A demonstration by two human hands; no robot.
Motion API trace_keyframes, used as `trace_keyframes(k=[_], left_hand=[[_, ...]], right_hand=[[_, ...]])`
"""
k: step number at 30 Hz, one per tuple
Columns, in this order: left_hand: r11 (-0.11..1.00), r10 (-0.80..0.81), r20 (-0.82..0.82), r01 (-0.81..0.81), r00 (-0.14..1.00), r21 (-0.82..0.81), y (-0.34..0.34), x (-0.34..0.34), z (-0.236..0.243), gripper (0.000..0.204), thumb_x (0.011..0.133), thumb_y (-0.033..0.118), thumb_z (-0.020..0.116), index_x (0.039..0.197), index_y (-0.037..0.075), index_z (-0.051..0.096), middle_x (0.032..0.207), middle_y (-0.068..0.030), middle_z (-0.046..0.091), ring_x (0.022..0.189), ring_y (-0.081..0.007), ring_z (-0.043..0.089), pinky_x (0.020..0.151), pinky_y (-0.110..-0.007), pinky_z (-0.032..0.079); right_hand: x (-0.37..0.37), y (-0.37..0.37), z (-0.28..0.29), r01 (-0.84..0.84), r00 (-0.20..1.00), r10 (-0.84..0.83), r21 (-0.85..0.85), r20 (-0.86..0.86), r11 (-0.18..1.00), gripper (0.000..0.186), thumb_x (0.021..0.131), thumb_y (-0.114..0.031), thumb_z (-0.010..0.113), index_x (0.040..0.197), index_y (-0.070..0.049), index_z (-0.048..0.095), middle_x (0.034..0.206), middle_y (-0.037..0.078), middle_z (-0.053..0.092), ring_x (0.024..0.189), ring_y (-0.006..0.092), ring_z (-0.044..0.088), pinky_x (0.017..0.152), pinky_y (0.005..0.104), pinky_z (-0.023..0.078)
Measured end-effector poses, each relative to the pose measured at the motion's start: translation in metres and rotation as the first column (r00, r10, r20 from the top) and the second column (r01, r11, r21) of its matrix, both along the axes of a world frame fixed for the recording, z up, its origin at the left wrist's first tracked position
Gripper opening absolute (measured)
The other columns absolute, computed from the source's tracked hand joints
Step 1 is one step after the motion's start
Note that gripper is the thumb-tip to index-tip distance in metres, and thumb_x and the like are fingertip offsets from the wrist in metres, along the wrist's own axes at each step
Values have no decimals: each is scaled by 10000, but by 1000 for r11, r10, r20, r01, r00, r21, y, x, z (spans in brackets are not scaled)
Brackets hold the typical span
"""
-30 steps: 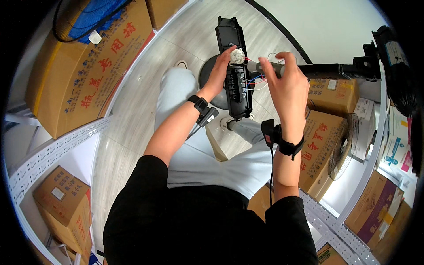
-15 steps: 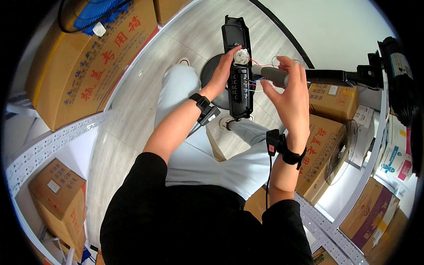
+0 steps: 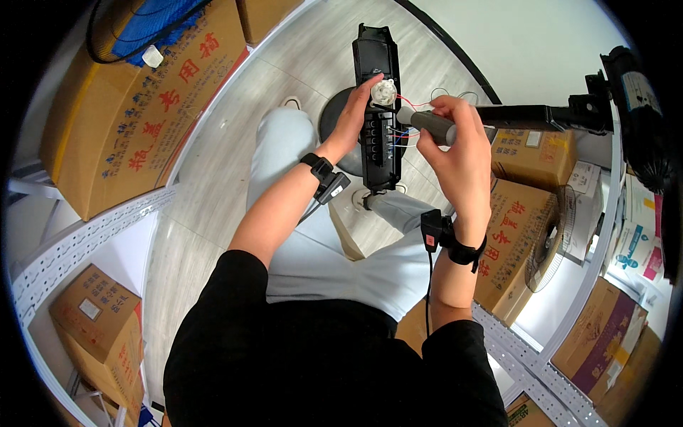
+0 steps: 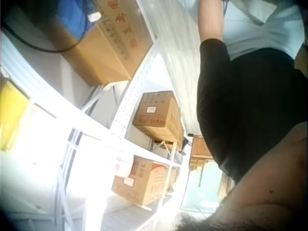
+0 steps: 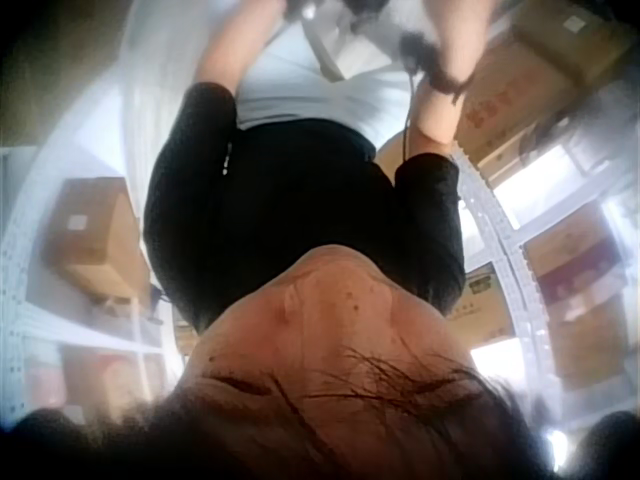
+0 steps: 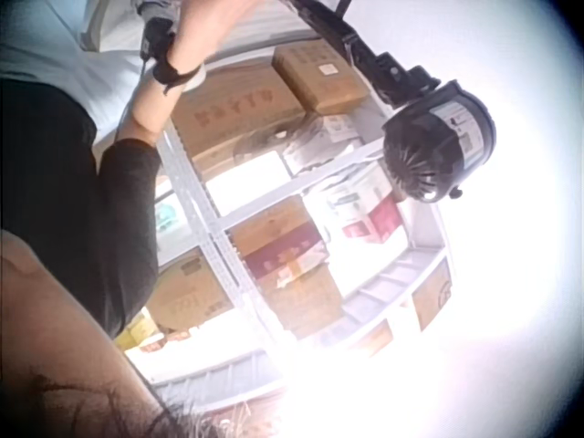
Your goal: The person sits on the floor and uses a screwdriver to manipulate wires and components inside a black electronic device. They adjust connections and reposition the device while working.
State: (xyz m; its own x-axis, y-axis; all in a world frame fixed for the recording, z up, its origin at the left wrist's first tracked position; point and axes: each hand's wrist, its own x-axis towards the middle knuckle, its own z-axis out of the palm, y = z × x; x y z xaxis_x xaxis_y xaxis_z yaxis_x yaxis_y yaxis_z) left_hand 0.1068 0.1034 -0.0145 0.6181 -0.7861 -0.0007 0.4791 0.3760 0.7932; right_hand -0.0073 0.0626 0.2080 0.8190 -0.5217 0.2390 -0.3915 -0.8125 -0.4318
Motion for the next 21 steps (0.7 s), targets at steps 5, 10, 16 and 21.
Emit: trace_keyframes(k=[5,10,16,21], left_hand=[[1000,10,36,-10,999,26,-2,0,-2,511,1051,436,282,1440,140,430,1420,-94,399,1311,-187,392,1115,-324,273],[1000,26,30,-26,999,-12,-1,2,3,556,1042,469,296,1490,143,340,1507,-98,311,1374,-197,323,1138,-330,234],[998,57,18,-57,998,-17,3,0,8,621,1042,445,328,1548,149,125,1582,-77,174,1436,-199,200,1159,-319,185],[995,98,-128,-94,987,38,1,-2,7,650,1042,402,369,1552,144,60,1572,-64,199,1416,-180,243,1143,-312,224]], right_hand=[[3,-5,-7,247,959,-251,-48,-133,968,315,805,-135,699,1092,-85,577,974,155,596,772,349,642,658,394,522],[-2,0,0,-13,999,17,-88,36,996,329,832,-243,728,1057,-65,569,938,168,618,779,334,655,609,393,520],[4,2,-3,168,979,-175,-77,-106,983,317,822,-174,735,1059,-54,560,981,173,621,801,325,662,606,380,529],[2,1,-2,112,994,-112,-46,0,993,298,830,-159,722,1058,-55,562,891,159,628,746,331,662,600,387,531]])
